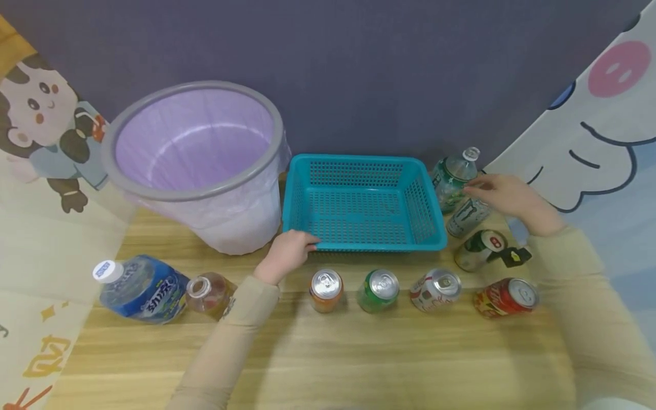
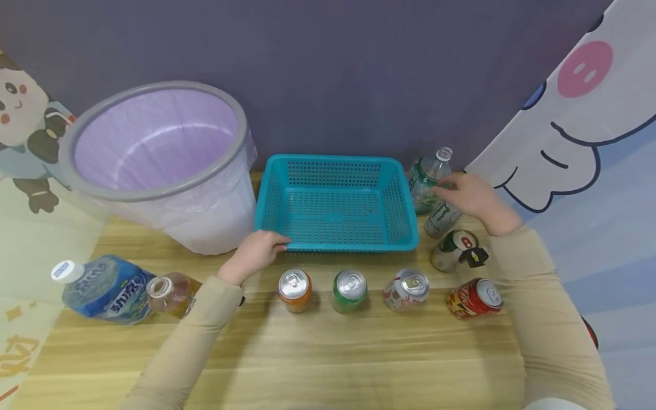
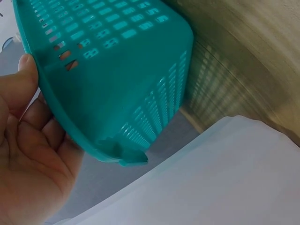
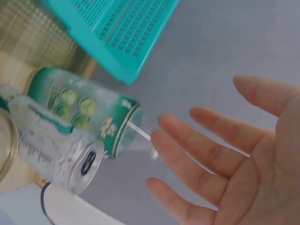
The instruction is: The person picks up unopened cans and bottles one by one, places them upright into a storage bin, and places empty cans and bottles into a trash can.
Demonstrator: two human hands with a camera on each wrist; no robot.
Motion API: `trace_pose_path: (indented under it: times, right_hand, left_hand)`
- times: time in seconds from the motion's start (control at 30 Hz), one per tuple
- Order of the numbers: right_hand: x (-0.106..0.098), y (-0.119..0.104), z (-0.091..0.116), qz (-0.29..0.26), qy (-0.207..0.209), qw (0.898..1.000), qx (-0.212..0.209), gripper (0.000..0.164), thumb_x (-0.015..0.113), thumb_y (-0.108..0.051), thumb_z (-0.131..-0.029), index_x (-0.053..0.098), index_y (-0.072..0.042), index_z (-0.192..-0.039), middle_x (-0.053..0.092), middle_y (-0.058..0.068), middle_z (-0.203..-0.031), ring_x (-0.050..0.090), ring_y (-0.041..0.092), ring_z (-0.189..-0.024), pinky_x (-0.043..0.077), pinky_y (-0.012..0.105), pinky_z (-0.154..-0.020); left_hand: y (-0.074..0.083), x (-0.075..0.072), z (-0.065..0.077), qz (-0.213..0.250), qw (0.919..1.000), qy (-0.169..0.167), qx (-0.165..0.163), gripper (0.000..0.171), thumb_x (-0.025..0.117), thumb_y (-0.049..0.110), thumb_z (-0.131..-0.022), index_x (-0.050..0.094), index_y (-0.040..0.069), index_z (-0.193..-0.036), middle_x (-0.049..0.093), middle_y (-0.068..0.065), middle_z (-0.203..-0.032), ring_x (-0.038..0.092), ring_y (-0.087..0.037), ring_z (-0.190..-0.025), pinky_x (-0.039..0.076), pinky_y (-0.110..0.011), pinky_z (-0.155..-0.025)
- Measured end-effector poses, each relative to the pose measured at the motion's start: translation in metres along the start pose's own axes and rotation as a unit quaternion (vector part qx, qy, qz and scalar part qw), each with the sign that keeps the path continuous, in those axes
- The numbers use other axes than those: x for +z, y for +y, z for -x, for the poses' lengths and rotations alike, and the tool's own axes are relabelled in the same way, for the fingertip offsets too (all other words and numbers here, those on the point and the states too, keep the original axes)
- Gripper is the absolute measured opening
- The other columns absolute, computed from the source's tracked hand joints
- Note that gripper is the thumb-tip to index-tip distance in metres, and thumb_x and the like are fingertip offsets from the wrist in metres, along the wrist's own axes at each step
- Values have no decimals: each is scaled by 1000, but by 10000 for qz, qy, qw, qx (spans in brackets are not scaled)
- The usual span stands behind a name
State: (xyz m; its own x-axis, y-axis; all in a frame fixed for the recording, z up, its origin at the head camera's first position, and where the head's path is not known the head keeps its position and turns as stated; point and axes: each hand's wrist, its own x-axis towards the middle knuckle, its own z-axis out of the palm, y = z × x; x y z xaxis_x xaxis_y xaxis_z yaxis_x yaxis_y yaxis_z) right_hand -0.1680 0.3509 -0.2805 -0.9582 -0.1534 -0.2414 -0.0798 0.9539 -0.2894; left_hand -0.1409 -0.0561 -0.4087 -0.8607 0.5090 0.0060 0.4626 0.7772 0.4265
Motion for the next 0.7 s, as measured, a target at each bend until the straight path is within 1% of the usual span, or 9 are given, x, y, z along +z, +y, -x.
trace_pose_path:
  times: [0.07,0.17,0.23,0.33,0.43,0.5,0.7]
  right_hand:
    - [-2,6,-1,-77,-24,9999,134,59,34,-39,-101,46,12,-129,49,38,-125,49,53,-110,42,64,-89]
    - [-4,15,-2,-118,56,9994,315,62,33,-41,-101,45,13,-129,48,39,-124,49,54,-109,42,65,-88]
    - [-4,20,-3,-125,83,9987,493,68,31,-46,-100,45,14,-128,48,39,-124,48,53,-109,41,65,-89]
    - [-4,27,-4,-112,234,9972,706,74,33,-53,-98,49,14,-124,49,39,-121,50,53,-106,42,65,-86]
    - [-3,34,-3,-138,329,9953,899,80,36,-59,-95,48,15,-122,49,39,-121,49,53,-106,42,65,-87]
    - [-2,37,-3,-166,331,9943,995,81,38,-59,-94,47,16,-123,48,39,-122,49,53,-106,42,65,-87]
    - [5,46,-7,-97,284,9917,1250,76,44,-53,-93,43,15,-126,46,39,-123,47,54,-107,42,66,-86]
  left_hand:
    - [0,-1,0,23,10000,-7,20,20,64,10,-90,72,7,-108,72,-9,-105,68,-25,-97,57,-37,-81]
    - [-1,-1,0,29,10000,-15,34,20,64,10,-90,72,7,-108,72,-9,-106,68,-25,-98,56,-38,-81]
    - [-1,-1,0,18,10000,-5,26,20,64,10,-90,72,8,-108,72,-9,-106,68,-25,-98,56,-38,-81]
    - [-1,-1,-1,4,10000,9,9,20,64,10,-90,73,8,-108,72,-9,-105,68,-25,-98,56,-38,-82]
    - [0,-2,0,19,10000,1,13,20,64,11,-90,72,8,-108,72,-9,-106,68,-25,-98,56,-38,-83]
    - [0,-3,0,42,10000,-20,9,20,64,11,-90,72,8,-108,72,-9,-106,68,-25,-98,56,-38,-83]
    - [1,-3,1,72,10000,-56,-40,21,63,13,-91,72,8,-109,71,-8,-107,67,-25,-100,56,-38,-84]
